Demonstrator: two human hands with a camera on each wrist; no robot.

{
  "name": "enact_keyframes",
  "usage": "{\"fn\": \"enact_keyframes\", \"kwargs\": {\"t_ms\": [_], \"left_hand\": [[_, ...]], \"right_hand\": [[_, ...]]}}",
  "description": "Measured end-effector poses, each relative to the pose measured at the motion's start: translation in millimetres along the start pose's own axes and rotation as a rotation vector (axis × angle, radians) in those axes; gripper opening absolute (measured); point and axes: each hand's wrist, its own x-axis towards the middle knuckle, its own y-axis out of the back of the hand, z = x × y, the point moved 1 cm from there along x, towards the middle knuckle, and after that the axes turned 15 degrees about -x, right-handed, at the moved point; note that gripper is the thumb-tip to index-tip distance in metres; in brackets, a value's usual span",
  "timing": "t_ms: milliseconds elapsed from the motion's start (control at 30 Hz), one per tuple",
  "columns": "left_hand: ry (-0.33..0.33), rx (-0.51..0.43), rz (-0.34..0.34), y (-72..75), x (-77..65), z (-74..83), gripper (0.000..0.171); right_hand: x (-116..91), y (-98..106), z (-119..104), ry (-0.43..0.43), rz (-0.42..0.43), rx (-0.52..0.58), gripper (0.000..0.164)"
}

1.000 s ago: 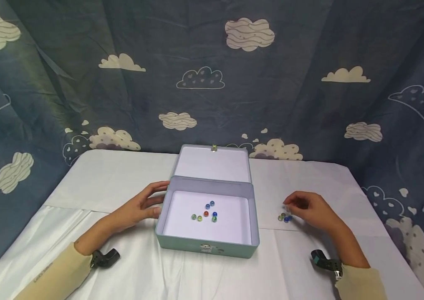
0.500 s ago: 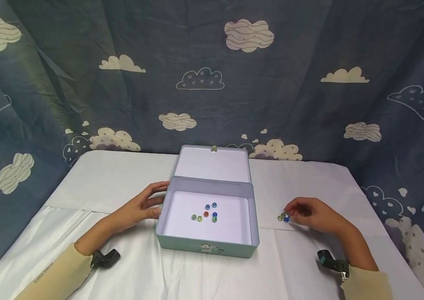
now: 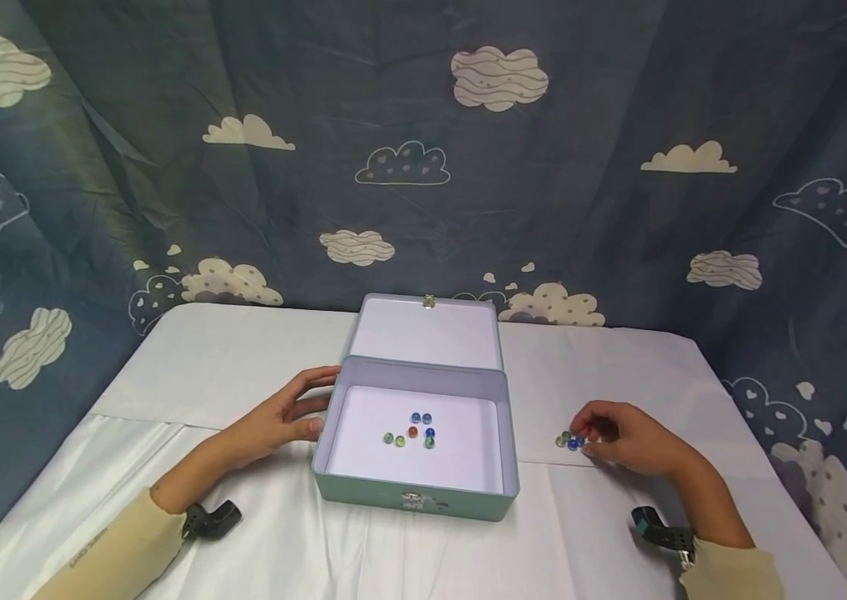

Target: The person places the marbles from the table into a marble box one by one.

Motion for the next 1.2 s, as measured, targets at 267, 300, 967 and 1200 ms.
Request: {"fn": "enact_keyframes", "kwargs": {"t_ms": [267,300,967,1200], "left_hand": [[-0.002,-0.002,-0.002,-0.1,0.3,1.4,0.076],[-0.002,-0.001,-0.002,0.0,0.3,1.5,0.076],[-0.007,0.003,0.001,-0.4,-0.7,0.0,0.078],[0.007,-0.001,0.003,0.4,0.2,-2.2,0.077]], "right_hand": [[3,-2,2,-0.007,0.018,-0.045,0.024],[3,-2,2,-0.011,0.018,-0.048,0.023],[4,12,-36,0.065,0.189,-0.073,0.018],[5,12,-56,0.128,0.271,-0.060,0.023]]}}
